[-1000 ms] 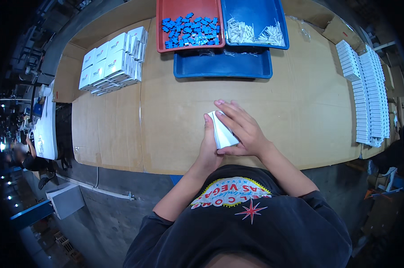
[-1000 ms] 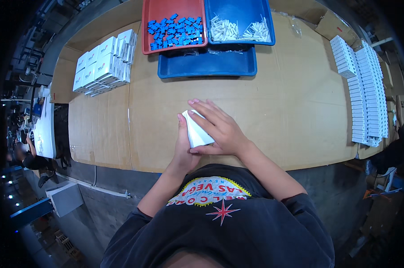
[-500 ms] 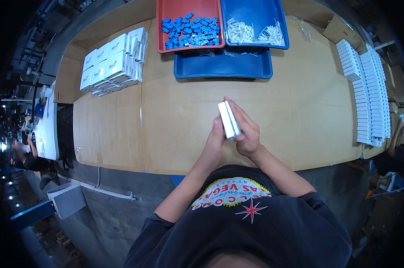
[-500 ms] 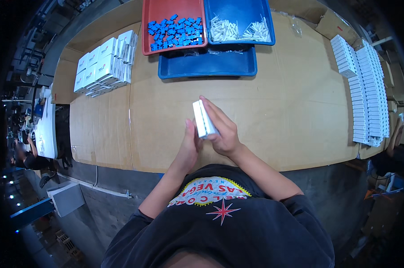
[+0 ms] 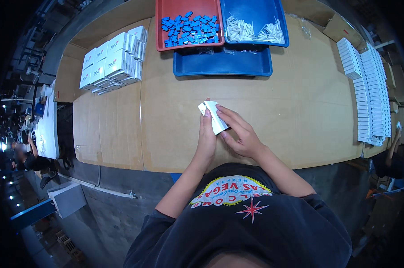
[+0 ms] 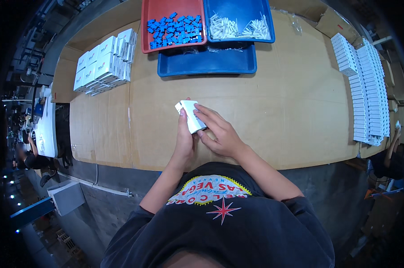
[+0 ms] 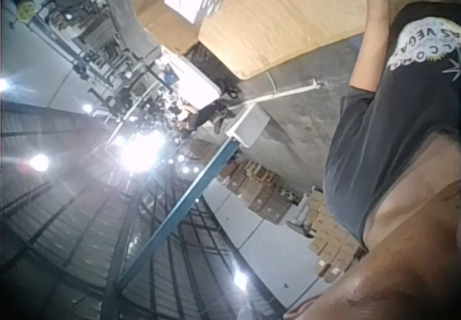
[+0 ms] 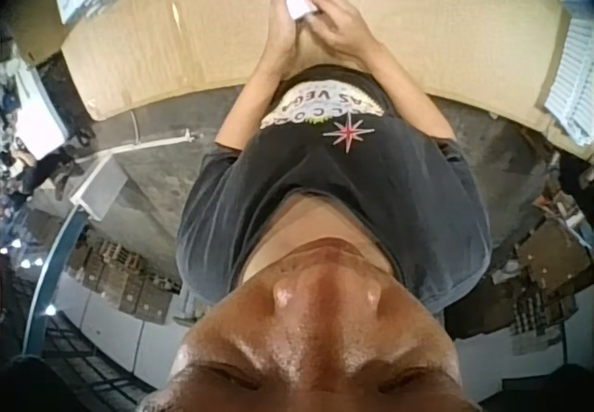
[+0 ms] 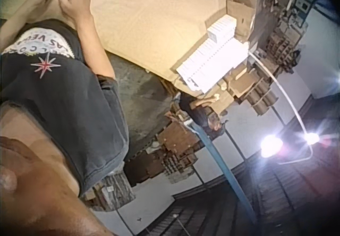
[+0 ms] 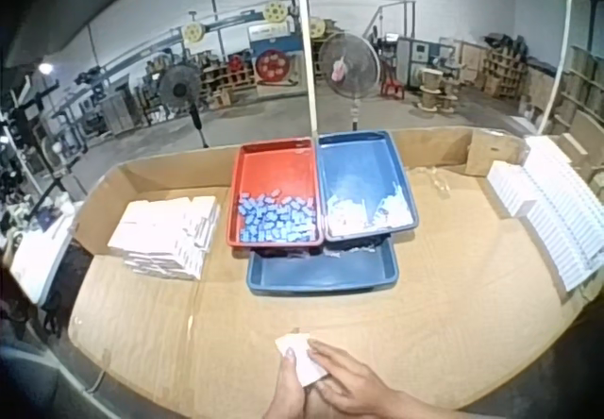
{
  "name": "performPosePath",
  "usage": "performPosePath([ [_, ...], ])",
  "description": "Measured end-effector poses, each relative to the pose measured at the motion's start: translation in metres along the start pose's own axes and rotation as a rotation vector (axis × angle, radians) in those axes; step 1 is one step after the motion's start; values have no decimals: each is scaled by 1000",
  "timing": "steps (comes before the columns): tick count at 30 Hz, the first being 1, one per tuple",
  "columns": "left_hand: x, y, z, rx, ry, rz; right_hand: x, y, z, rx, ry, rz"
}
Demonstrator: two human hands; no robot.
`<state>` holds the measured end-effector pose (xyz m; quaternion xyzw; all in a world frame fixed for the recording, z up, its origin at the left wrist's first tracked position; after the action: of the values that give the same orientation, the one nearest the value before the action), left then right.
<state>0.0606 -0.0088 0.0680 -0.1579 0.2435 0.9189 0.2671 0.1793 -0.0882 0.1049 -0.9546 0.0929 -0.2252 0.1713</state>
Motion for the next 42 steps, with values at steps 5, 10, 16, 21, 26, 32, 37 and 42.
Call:
performPosePath([
  [5, -7, 4, -1, 6, -100, 27, -5, 3, 15, 173, 195, 123],
  [10, -15, 7, 3, -44, -113, 43, -9, 9, 14, 116, 212, 154],
  [16, -15, 6, 2, -34, -146, 54, -14, 9, 14, 187, 315, 161],
  [21, -16, 11, 7, 1, -106, 67, -14, 8, 8, 163, 328, 158],
  [26, -11, 9, 6, 28, -88, 69, -18, 8, 10, 187, 331, 169],
  [32, -9, 7, 1, 47, -80, 94, -21, 9, 13, 212, 332, 177],
  [37, -5, 5, 2, 40, -73, 92, -19, 5, 9, 161, 267, 152],
  [42, -7, 1, 29, -149, -83, -99, 0, -6, 2, 69, 41, 89],
])
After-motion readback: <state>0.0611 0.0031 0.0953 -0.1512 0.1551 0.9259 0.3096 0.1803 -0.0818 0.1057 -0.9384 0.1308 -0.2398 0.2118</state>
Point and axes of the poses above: each hand's wrist, its own y-axis away from the middle knuckle, its own x-axis out of the back of the hand, z = x × y, the point moved 3 cm from there along -y, towards the middle knuckle, and after that the axes turned 3 degrees about x, right-handed, at the moved point
